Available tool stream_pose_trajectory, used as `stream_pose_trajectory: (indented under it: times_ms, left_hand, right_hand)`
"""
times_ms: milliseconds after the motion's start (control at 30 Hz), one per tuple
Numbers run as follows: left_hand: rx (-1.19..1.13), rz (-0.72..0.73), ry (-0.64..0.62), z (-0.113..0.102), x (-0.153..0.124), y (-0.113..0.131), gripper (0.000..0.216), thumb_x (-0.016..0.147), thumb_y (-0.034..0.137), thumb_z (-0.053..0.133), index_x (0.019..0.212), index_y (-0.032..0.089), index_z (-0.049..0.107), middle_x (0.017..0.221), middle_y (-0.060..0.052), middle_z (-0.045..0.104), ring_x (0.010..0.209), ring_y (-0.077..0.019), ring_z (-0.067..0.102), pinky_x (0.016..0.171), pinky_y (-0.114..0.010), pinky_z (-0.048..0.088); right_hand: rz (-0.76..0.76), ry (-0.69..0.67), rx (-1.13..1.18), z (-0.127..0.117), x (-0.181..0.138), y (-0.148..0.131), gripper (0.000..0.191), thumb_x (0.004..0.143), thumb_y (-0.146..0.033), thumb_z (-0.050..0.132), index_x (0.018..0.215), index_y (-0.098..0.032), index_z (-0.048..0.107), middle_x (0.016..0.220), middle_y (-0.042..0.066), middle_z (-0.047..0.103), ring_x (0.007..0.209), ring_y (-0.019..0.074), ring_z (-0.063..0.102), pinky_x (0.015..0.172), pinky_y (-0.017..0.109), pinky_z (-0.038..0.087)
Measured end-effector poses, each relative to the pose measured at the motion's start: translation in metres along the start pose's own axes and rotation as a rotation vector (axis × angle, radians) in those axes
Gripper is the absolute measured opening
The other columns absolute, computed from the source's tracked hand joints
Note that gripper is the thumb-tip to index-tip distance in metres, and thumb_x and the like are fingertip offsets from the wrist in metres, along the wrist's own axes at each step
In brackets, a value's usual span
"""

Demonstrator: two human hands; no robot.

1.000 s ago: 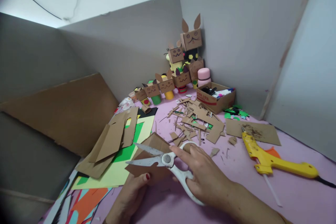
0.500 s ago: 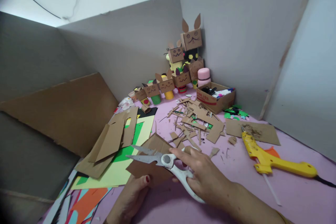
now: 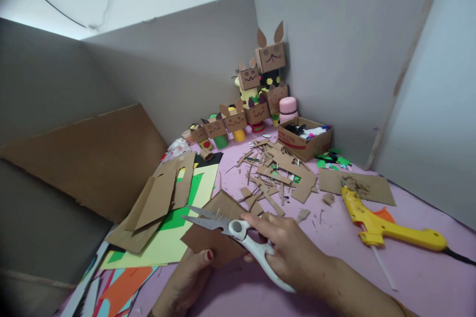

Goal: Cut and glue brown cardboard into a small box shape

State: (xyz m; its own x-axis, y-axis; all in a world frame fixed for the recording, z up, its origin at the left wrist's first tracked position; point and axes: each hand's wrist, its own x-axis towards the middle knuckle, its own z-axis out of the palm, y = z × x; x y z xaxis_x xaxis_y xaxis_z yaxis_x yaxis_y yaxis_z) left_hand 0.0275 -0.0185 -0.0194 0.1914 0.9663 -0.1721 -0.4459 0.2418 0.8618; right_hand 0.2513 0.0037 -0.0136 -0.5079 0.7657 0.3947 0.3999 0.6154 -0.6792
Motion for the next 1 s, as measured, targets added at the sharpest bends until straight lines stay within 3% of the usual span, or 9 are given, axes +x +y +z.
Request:
stream_pose_trajectory:
  times_ms: [167,333,433,533,633,700,800,867,1000]
  left_hand:
    - [0.001,0.003,0.013,-0.002,0.000,0.001,0.059,0.054,0.031,0.087,0.108,0.016,0.069,0.095,-0.014,0.076,0.108,-0.0348,0.063,0.100,-0.047,0.043]
    - [0.029,0.042,0.065,-0.005,0.003,0.003,0.062,0.054,0.029,0.087,0.112,0.017,0.066,0.097,-0.014,0.076,0.105,-0.0353,0.064,0.098,-0.049,0.044]
    - [0.023,0.042,0.075,-0.003,0.002,0.004,0.062,0.057,0.028,0.085,0.114,0.017,0.065,0.098,-0.013,0.075,0.108,-0.0344,0.063,0.099,-0.048,0.043]
    - [-0.029,0.034,0.099,-0.005,0.001,0.005,0.053,0.055,0.027,0.086,0.105,0.018,0.069,0.095,-0.011,0.076,0.100,-0.0309,0.066,0.093,-0.043,0.048]
    - [-0.161,0.045,0.174,-0.015,0.002,0.006,0.044,0.051,0.029,0.088,0.092,0.021,0.072,0.089,-0.006,0.077,0.084,-0.0242,0.069,0.078,-0.035,0.054]
    - [-0.281,0.053,0.189,-0.022,0.002,0.007,0.044,0.053,0.037,0.086,0.092,0.023,0.073,0.091,-0.004,0.077,0.085,-0.0242,0.068,0.077,-0.035,0.053]
    - [-0.394,-0.026,0.016,-0.026,0.001,0.011,0.048,0.059,0.046,0.081,0.101,0.023,0.071,0.098,-0.006,0.075,0.089,-0.0236,0.067,0.082,-0.036,0.052]
    - [-0.389,-0.129,-0.141,-0.023,-0.002,0.014,0.049,0.064,0.040,0.080,0.106,0.018,0.070,0.089,-0.006,0.074,0.075,-0.0163,0.064,0.073,-0.027,0.051]
    - [-0.373,-0.188,-0.207,-0.014,-0.006,0.017,0.048,0.067,0.042,0.077,0.101,0.009,0.071,0.067,-0.003,0.064,0.053,-0.0088,0.053,0.054,-0.020,0.046]
  right_hand:
    - [0.040,-0.031,-0.019,0.002,-0.002,-0.001,0.052,0.082,-0.023,0.060,0.134,-0.020,0.052,0.090,0.009,0.068,0.078,0.0224,0.062,0.070,0.034,0.050]
    - [0.092,-0.045,0.009,0.006,-0.002,-0.003,0.071,0.084,-0.020,0.056,0.149,-0.021,0.028,0.123,0.015,0.057,0.116,0.0281,0.051,0.098,0.045,0.042]
    - [0.133,-0.086,0.154,0.004,0.000,-0.006,0.065,0.083,-0.027,0.061,0.144,-0.018,0.039,0.108,0.012,0.063,0.102,0.0275,0.057,0.089,0.041,0.047]
    - [0.188,-0.118,0.419,-0.001,0.002,-0.010,0.051,0.082,-0.033,0.065,0.130,-0.022,0.054,0.088,0.003,0.065,0.076,0.0190,0.059,0.068,0.029,0.049]
    - [0.264,0.008,0.574,-0.006,0.003,-0.011,0.045,0.083,-0.039,0.064,0.124,-0.022,0.056,0.084,0.001,0.060,0.069,0.0148,0.053,0.058,0.023,0.045]
    - [0.299,0.076,0.609,-0.008,0.005,-0.009,0.049,0.083,-0.045,0.063,0.125,-0.021,0.054,0.084,0.002,0.059,0.070,0.0154,0.053,0.058,0.024,0.046]
    - [0.372,0.089,0.618,-0.007,0.006,-0.004,0.056,0.083,-0.050,0.062,0.129,-0.020,0.050,0.083,0.003,0.059,0.070,0.0167,0.054,0.060,0.027,0.047]
    - [0.423,0.093,0.602,-0.002,0.007,0.000,0.056,0.082,-0.049,0.062,0.128,-0.018,0.051,0.080,0.002,0.059,0.067,0.0162,0.054,0.060,0.027,0.048]
    - [0.467,0.074,0.581,0.011,0.005,0.005,0.052,0.076,-0.051,0.066,0.115,-0.018,0.060,0.070,0.000,0.057,0.058,0.0155,0.053,0.052,0.026,0.047]
